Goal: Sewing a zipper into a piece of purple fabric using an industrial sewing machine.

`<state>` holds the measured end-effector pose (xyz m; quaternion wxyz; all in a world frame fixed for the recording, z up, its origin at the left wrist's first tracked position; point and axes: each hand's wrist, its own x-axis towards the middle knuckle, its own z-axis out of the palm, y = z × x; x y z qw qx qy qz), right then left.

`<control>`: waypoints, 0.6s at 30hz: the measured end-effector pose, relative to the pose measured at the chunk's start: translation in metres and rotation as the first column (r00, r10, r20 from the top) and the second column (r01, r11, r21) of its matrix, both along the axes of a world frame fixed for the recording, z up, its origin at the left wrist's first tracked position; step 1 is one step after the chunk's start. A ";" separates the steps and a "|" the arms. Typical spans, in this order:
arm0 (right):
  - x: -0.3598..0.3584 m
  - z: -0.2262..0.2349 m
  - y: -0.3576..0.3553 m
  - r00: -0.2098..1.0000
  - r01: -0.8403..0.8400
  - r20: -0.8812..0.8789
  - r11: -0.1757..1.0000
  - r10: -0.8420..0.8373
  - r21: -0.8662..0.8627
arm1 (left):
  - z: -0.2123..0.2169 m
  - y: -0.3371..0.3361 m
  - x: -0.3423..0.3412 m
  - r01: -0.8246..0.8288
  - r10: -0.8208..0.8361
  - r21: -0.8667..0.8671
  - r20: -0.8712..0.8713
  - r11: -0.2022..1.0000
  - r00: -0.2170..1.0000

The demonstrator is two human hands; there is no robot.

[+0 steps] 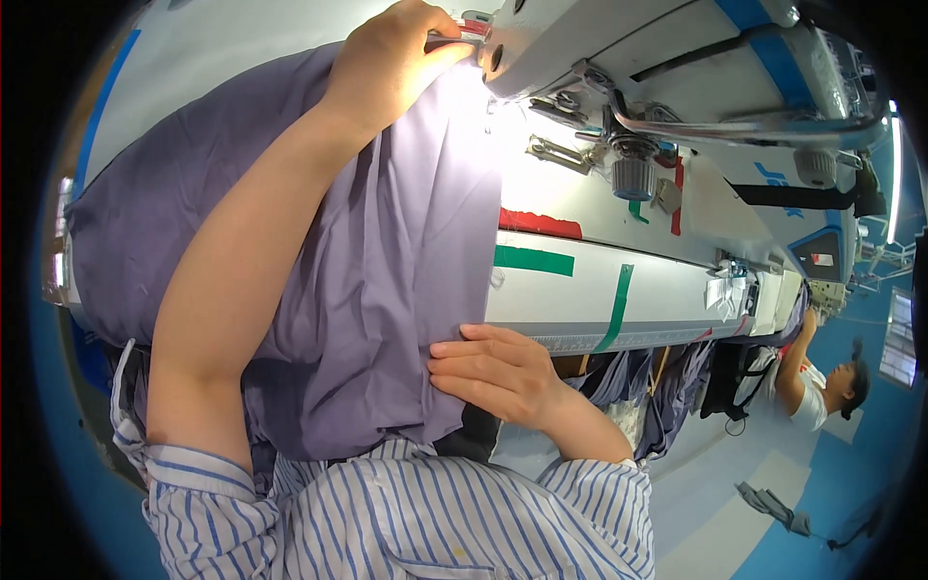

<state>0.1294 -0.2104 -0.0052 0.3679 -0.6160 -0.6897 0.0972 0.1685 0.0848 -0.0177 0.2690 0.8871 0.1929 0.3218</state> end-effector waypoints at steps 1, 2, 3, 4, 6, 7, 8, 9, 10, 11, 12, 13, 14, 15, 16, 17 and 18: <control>0.001 0.002 0.001 1.000 0.000 -0.021 1.000 0.000 -0.011 | -0.001 0.002 0.002 -0.001 0.001 0.000 -0.001 1.000 1.000; 0.003 0.004 0.002 0.999 -0.002 -0.045 1.000 0.001 -0.024 | -0.002 0.005 0.004 0.029 -0.029 0.011 0.027 1.000 0.999; 0.005 0.005 0.004 0.999 -0.002 -0.041 1.000 0.001 -0.022 | -0.002 0.007 0.007 0.058 -0.060 0.024 0.056 0.998 0.997; 0.008 0.007 0.005 0.999 -0.006 -0.045 1.000 0.004 -0.030 | -0.002 0.009 0.010 0.057 -0.058 0.024 0.056 0.998 0.997; 0.015 0.009 0.008 0.999 -0.010 -0.048 0.999 0.008 -0.039 | -0.001 0.015 0.018 0.026 -0.027 -0.062 -0.020 0.998 0.999; 0.019 0.010 0.010 0.997 -0.024 -0.068 0.998 0.021 -0.051 | 0.000 0.017 0.021 0.025 -0.026 -0.061 -0.019 0.998 0.999; 0.023 0.011 0.012 0.994 -0.035 -0.104 0.998 0.029 -0.060 | 0.001 0.019 0.024 0.020 -0.021 -0.038 -0.026 0.999 0.999; 0.027 0.012 0.014 0.996 -0.041 -0.085 0.997 0.036 -0.063 | 0.001 0.021 0.027 0.014 -0.014 -0.014 -0.029 1.000 0.999; 0.031 0.013 0.018 0.994 -0.048 -0.105 0.997 0.041 -0.065 | 0.002 0.024 0.029 0.008 -0.009 -0.006 -0.019 1.000 1.000; 0.034 0.015 0.019 0.989 -0.058 -0.140 0.995 0.046 -0.081 | 0.001 0.025 0.030 0.009 -0.010 -0.020 -0.014 1.000 1.000; 0.037 0.016 0.022 0.990 -0.057 -0.134 0.995 0.046 -0.078 | 0.002 0.027 0.032 0.014 -0.015 -0.032 -0.011 0.999 1.000; 0.040 0.018 0.025 0.991 -0.064 -0.124 0.993 0.052 -0.096 | 0.002 0.028 0.034 0.011 -0.011 -0.037 -0.013 0.999 1.000; 0.043 0.019 0.028 0.992 -0.072 -0.113 0.990 0.059 -0.118 | 0.003 0.030 0.036 0.000 0.000 -0.061 -0.002 0.998 1.000; 0.046 0.021 0.030 0.992 -0.077 -0.108 0.991 0.064 -0.114 | 0.004 0.031 0.039 -0.011 0.012 -0.083 0.010 0.996 1.000; 0.049 0.022 0.033 0.993 -0.076 -0.098 0.990 0.064 -0.116 | 0.005 0.033 0.042 -0.015 0.016 -0.085 0.010 0.996 1.000; 0.051 0.023 0.036 0.994 -0.082 -0.087 0.989 0.072 -0.122 | 0.007 0.035 0.045 -0.055 0.051 -0.087 -0.050 0.995 0.997; 0.054 0.023 0.039 0.994 -0.079 -0.085 0.990 0.070 -0.119 | 0.008 0.038 0.048 -0.094 0.084 -0.087 -0.110 0.992 0.990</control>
